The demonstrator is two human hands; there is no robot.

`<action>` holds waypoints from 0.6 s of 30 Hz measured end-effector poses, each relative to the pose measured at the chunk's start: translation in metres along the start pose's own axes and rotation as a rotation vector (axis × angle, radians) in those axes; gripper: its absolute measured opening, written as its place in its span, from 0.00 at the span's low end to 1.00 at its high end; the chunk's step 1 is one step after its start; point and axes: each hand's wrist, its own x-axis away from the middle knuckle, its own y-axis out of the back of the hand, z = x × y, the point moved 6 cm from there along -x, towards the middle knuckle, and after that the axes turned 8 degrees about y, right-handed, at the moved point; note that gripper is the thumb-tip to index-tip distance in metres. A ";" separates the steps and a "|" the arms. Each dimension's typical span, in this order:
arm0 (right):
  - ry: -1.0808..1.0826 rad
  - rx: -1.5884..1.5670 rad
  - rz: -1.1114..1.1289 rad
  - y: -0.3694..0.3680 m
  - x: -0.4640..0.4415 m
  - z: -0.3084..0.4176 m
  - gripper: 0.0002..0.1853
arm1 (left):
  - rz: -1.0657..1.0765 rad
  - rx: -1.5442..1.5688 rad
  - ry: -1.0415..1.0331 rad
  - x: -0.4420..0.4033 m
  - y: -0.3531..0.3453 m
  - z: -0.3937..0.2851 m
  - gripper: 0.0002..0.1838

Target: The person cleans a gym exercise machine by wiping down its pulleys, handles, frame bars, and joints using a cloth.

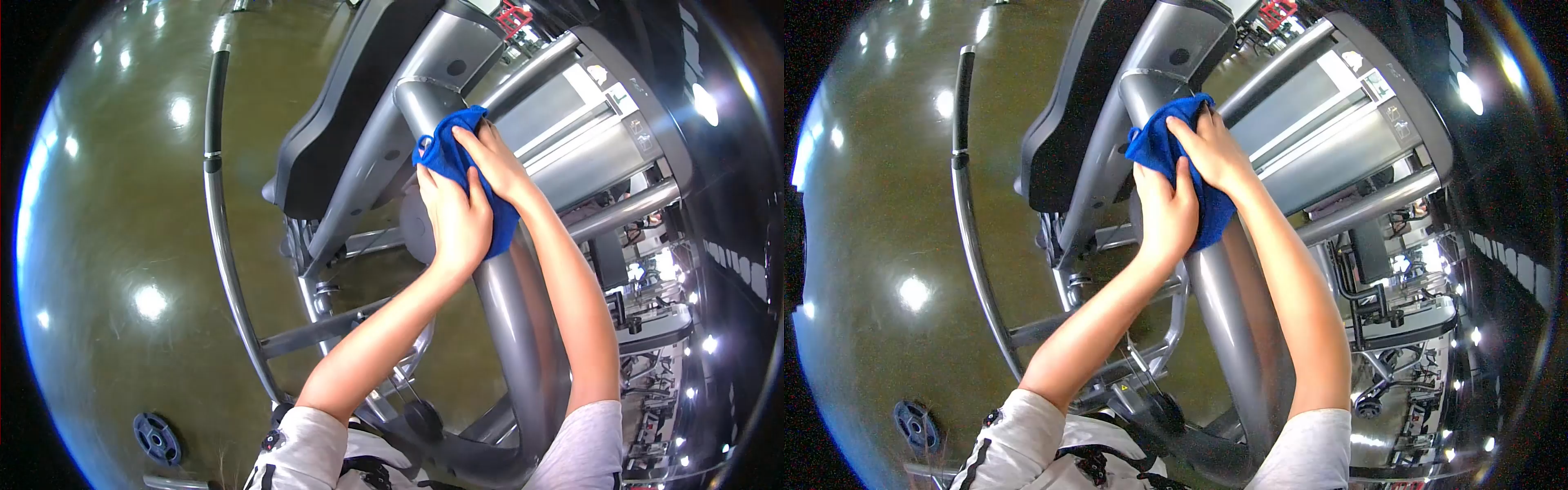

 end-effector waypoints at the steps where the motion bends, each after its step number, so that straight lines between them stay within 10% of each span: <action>1: 0.037 -0.027 0.009 -0.002 -0.009 0.001 0.44 | -0.013 0.030 -0.006 -0.009 -0.001 0.002 0.26; 7: 0.080 0.027 -0.012 -0.016 -0.060 -0.013 0.44 | 0.057 -0.100 0.098 -0.055 -0.013 0.020 0.34; 9: -0.119 -0.003 -0.041 -0.019 -0.068 -0.024 0.44 | -0.042 -0.028 0.154 -0.065 -0.012 0.024 0.24; 18: -0.482 0.083 -0.008 -0.023 -0.090 -0.031 0.43 | 0.025 -0.082 0.428 -0.101 -0.014 0.042 0.34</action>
